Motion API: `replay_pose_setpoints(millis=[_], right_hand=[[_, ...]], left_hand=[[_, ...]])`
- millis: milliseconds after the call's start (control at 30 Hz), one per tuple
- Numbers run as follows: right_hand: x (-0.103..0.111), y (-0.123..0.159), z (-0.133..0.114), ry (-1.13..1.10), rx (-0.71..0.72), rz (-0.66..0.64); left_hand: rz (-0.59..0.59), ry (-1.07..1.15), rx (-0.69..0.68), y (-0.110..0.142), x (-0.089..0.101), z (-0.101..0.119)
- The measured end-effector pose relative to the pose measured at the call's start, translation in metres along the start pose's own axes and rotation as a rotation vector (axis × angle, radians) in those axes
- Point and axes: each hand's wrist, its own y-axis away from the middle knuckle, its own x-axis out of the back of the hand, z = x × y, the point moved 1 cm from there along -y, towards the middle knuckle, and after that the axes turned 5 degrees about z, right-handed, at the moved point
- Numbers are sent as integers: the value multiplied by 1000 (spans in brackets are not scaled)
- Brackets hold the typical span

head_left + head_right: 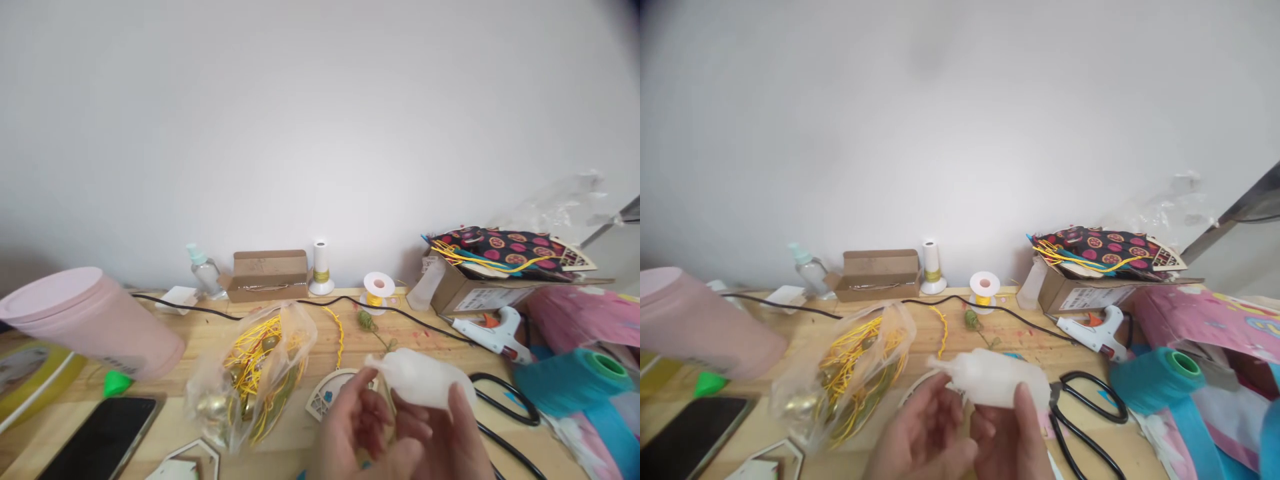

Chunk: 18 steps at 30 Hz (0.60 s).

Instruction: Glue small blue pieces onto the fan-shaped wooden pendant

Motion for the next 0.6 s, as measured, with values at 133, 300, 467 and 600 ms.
replay_pose_setpoints(millis=[133, 300, 467, 600], right_hand=[[-7, -14, -2, -129, -34, 27], [6, -29, 5, 20, 18, 60], [7, -37, -4, 71, 80, 102], [2, -36, -7, 118, 123, 45]], left_hand=[[46, -722, -237, -19, 54, 16], [-98, -1067, -340, -37, 58, 24], [-128, -1134, -350, -40, 38, 15], [-105, -1130, -336, -42, 37, 14]])
